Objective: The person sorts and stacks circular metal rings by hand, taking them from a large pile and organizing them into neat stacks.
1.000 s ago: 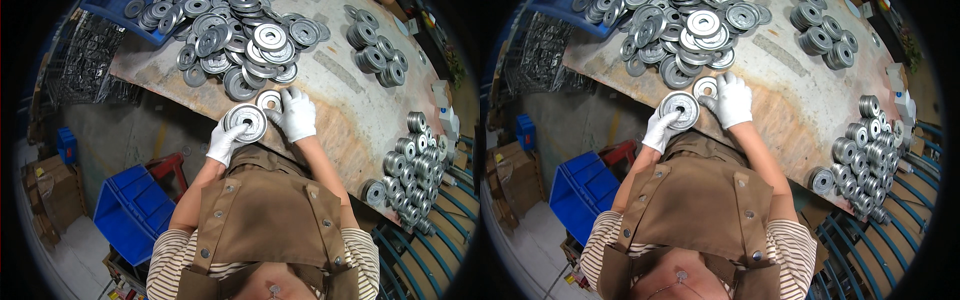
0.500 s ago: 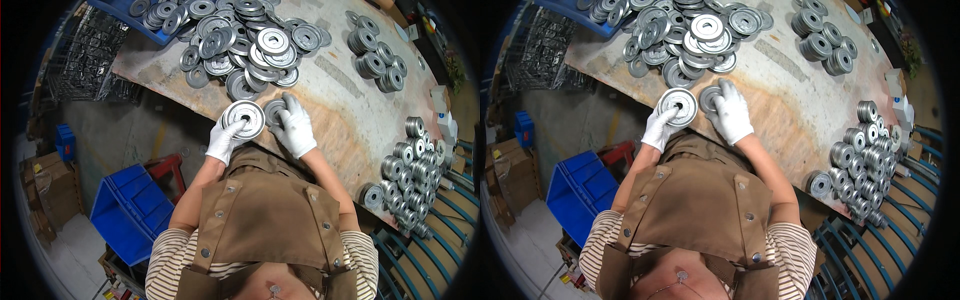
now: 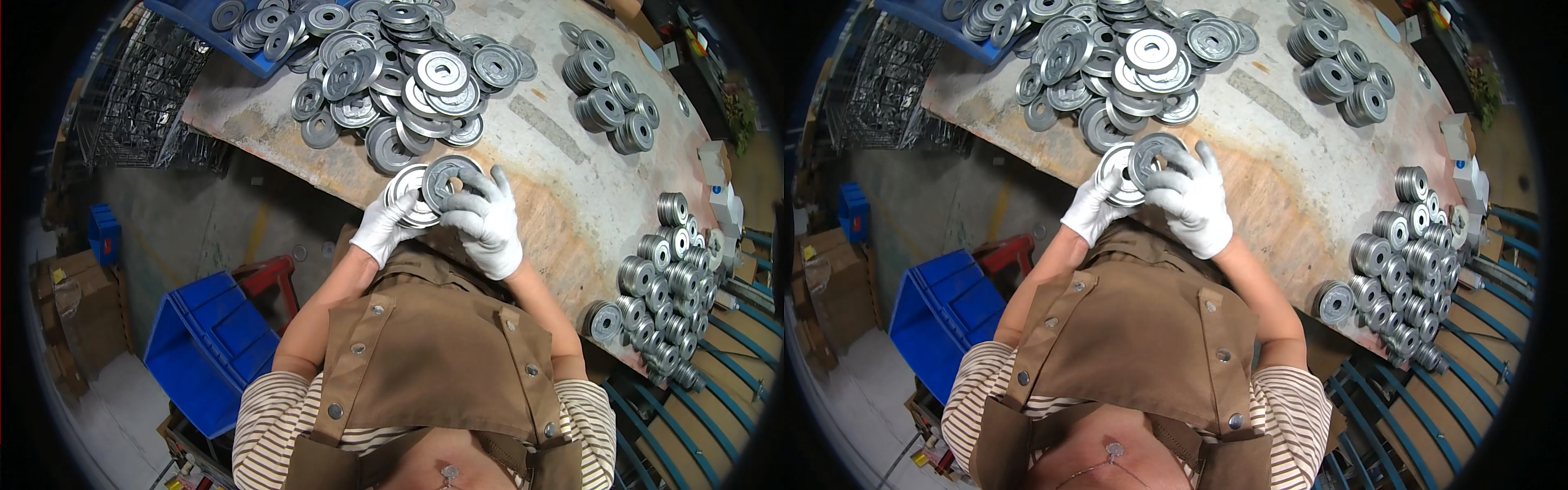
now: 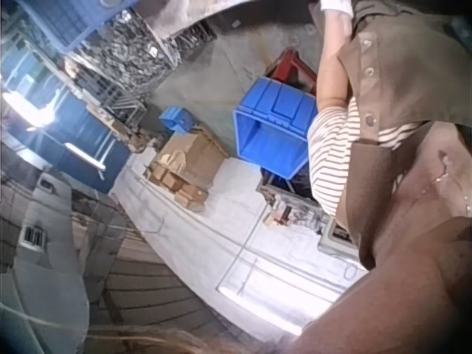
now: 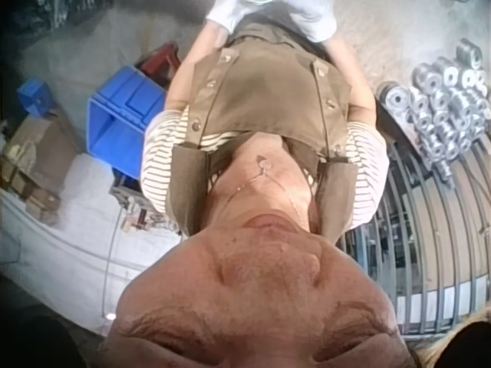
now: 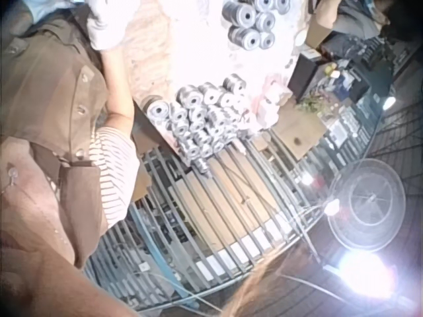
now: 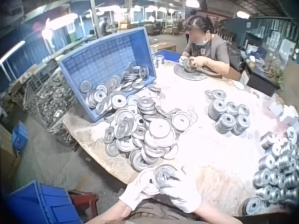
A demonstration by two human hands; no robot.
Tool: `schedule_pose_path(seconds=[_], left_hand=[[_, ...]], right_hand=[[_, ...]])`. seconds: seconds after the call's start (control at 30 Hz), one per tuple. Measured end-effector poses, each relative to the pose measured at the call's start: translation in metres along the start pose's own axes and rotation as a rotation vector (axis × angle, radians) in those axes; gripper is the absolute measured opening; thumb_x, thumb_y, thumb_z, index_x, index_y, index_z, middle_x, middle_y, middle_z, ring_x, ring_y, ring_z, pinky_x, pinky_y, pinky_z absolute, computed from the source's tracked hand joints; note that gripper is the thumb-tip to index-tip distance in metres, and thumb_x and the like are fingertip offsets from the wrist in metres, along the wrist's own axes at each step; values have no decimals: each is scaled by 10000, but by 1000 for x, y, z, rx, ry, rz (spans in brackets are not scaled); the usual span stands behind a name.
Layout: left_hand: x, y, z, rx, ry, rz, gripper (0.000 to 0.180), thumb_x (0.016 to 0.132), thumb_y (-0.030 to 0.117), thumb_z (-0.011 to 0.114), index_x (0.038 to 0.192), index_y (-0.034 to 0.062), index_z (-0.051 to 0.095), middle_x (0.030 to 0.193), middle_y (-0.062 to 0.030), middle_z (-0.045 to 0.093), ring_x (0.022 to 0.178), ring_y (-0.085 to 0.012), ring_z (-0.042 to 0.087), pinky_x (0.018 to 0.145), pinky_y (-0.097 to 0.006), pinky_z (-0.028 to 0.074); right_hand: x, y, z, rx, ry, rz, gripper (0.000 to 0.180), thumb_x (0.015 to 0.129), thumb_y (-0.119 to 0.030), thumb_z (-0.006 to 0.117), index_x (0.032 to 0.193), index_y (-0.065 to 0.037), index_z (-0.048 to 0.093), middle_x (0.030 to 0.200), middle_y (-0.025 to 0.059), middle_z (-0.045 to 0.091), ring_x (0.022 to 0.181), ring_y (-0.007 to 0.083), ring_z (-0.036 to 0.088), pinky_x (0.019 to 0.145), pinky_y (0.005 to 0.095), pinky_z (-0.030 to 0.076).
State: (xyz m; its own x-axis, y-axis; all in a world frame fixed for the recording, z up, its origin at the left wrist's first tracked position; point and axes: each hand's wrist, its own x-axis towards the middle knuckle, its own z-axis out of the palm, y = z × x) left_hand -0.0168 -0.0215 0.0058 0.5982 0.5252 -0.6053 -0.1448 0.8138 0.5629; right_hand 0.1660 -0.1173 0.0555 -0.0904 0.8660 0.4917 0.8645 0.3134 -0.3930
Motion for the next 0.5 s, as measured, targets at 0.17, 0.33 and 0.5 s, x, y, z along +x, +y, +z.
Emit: schedule_pose_path(seconds=[0.17,0.33,0.5], left_hand=[[-6,5,4,74,22,26,493,871,67,661,1334,23,496,1191,-119,633,1035,-232,657,839,-422,585],[-7,5,6,42,-2,48,484,868,71,663,1325,32,507,1181,-105,638,1028,-229,661,832,-426,585],[-5,7,9,10,86,29,491,840,66,709,1298,61,533,1128,-82,658,972,-208,681,780,-391,603]], right_hand=[[-19,16,2,417,-70,43,112,754,-111,607,857,-119,652,1020,25,669,1144,316,562,1017,487,393],[-24,5,20,774,373,762,340,849,-121,699,1173,-31,648,1323,141,559,1201,244,550,1040,375,411],[-25,24,40,770,105,1007,558,793,-223,772,1273,-10,584,1395,164,499,1201,240,552,1012,335,447]])
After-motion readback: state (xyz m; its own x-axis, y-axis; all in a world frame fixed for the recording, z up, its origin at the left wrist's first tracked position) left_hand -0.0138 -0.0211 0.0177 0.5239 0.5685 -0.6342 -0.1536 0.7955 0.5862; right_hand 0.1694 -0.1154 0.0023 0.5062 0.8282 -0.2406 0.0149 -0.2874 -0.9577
